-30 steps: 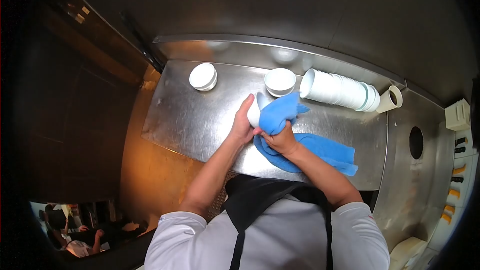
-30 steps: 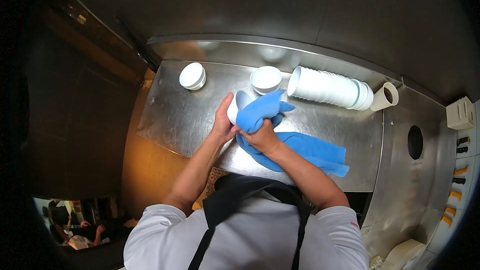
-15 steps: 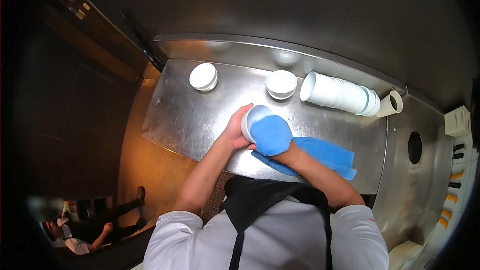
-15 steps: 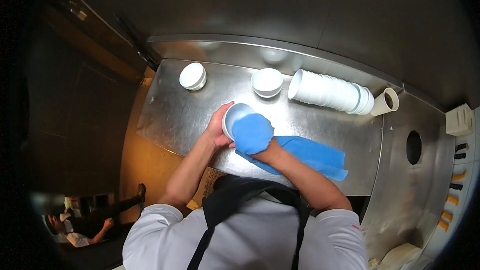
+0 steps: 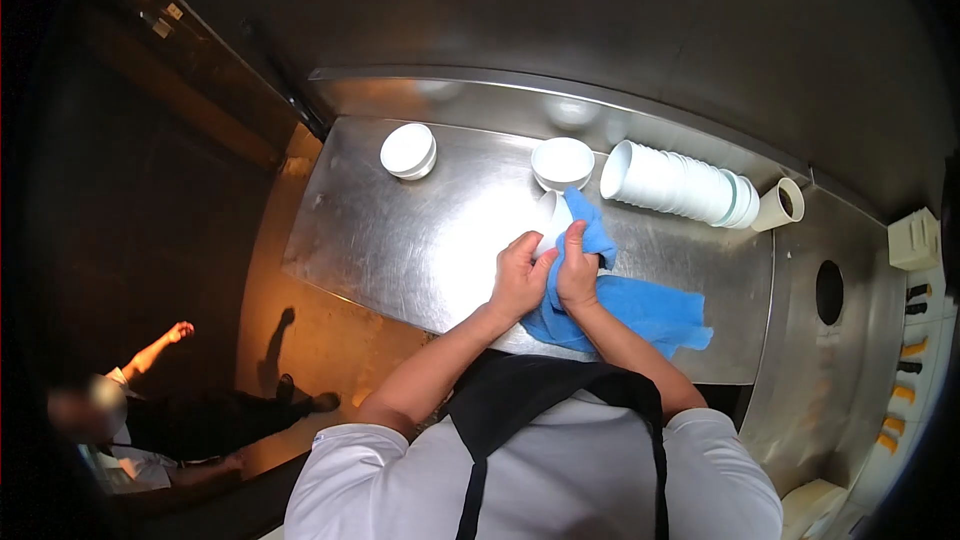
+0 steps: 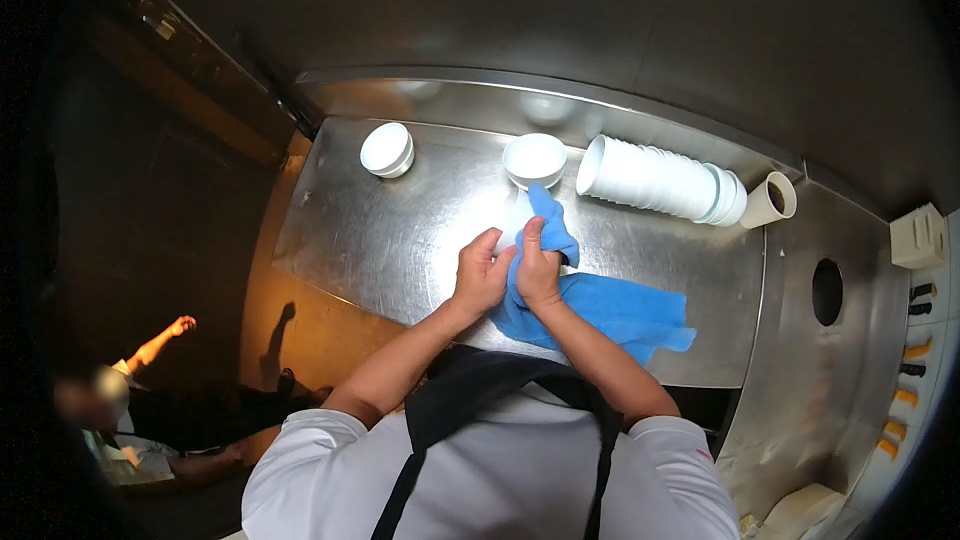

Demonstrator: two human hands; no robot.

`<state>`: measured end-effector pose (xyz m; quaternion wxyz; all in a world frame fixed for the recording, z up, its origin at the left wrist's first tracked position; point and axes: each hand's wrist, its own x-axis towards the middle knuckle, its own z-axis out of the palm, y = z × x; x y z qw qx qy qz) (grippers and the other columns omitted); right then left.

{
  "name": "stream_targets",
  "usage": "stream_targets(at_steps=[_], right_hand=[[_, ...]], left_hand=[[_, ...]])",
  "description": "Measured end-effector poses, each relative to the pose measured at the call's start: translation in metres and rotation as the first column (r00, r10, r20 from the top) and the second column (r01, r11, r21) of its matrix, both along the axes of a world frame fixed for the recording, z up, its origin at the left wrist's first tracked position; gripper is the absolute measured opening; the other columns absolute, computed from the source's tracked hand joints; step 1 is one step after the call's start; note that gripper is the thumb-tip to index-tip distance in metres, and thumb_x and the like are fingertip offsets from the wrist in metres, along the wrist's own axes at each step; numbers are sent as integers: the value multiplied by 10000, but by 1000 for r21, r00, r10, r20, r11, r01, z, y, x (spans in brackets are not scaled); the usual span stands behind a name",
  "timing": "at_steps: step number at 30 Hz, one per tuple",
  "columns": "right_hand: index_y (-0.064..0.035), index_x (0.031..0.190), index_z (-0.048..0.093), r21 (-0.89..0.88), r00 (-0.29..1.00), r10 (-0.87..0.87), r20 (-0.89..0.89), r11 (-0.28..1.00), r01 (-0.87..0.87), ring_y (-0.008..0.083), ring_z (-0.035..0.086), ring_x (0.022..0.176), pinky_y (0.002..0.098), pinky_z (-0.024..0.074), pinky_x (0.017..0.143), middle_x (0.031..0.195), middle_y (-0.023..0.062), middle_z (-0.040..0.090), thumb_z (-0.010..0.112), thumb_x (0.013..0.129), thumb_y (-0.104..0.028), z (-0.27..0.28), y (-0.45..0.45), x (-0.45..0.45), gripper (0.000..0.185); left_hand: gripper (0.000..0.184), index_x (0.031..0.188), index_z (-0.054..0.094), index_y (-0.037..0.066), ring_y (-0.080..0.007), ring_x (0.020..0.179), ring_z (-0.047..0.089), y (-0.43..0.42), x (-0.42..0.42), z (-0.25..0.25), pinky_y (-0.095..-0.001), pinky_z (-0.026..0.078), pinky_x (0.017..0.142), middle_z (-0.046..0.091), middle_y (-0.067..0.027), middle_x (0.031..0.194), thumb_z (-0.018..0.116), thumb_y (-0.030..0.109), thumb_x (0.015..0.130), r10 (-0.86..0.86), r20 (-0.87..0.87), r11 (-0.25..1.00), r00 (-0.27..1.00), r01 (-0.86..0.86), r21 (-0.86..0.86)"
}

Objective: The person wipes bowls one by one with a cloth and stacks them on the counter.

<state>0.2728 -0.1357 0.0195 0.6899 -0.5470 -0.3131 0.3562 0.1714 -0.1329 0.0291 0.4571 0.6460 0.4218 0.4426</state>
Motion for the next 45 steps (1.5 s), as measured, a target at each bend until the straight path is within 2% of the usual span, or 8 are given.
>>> stream_targets(at_steps=[6, 10, 15, 25, 27, 32, 40, 45], right_hand=[[-13, 1234, 545, -15, 568, 266, -778, 897, -441, 142, 571, 970, 271, 476, 838, 1092, 77, 596, 396, 989, -587, 21, 7, 20, 642], [-1, 1237, 528, -358, 945, 305, -116, 875, -326, 141, 562, 988, 266, 475, 851, 1102, 86, 583, 423, 943, -662, 28, -3, 13, 731], [-82, 846, 578, -286, 846, 179, -502, 889, -358, 166, 593, 574, 328, 537, 508, 725, 52, 568, 467, 890, -709, 29, 4, 47, 638], [-50, 853, 593, -262, 773, 98, -627, 908, -328, 196, 641, 612, 344, 571, 557, 750, 104, 611, 467, 867, -737, 20, -21, 76, 699], [-46, 862, 594, -301, 799, 53, -599, 909, -287, 197, 644, 627, 343, 574, 567, 755, 110, 611, 471, 861, -743, 22, -20, 76, 707], [-9, 1002, 589, -281, 791, 119, -600, 894, -348, 207, 667, 737, 370, 584, 648, 880, 115, 630, 465, 873, -729, 1, -21, 76, 741], [50, 1117, 569, -135, 855, -114, -505, 990, 52, 199, 619, 940, 332, 499, 878, 1027, 111, 634, 377, 1011, -543, -9, -31, 73, 631], [31, 1114, 590, -135, 961, 163, 226, 982, -135, 239, 613, 960, 344, 467, 878, 1040, 113, 652, 450, 1023, -400, 11, -28, 54, 462]], left_hand=[[118, 799, 631, 45, -295, 695, 537, 16, -5, 26, -376, 410, 726, 561, -113, 717, 736, 85, 762, -17, -234, 810, 972, 151, 567], [70, 735, 621, 92, -278, 713, 529, 69, -42, 26, -386, 378, 735, 537, -81, 707, 681, 73, 766, 340, -343, 759, 876, -40, 650], [41, 796, 620, 102, -276, 791, 579, 148, -123, 4, -404, 377, 805, 590, -80, 769, 648, 96, 826, 675, -484, 641, 557, -117, 759], [262, 1071, 654, 91, -351, 993, 581, 147, -90, 0, -465, 385, 958, 635, -161, 966, 676, 166, 821, 762, -426, 554, 488, -150, 819], [400, 1173, 619, 48, -342, 1074, 563, 136, -54, -4, -476, 379, 1010, 624, -171, 1101, 711, 222, 825, 433, -514, 741, 740, 33, 671], [280, 1055, 649, 75, -300, 1063, 601, 113, 29, -16, -614, 202, 1119, 660, -140, 1035, 683, 269, 857, 75, -753, 841, 653, 365, 400], [296, 768, 572, 13, -344, 624, 588, 95, 41, 33, -418, 439, 602, 597, -177, 685, 534, 233, 963, 173, -315, 958, 933, -85, 274], [286, 746, 585, 43, -318, 570, 568, 8, 46, 20, -389, 451, 567, 584, -153, 651, 521, 233, 949, 90, -305, 969, 948, -13, 247]])
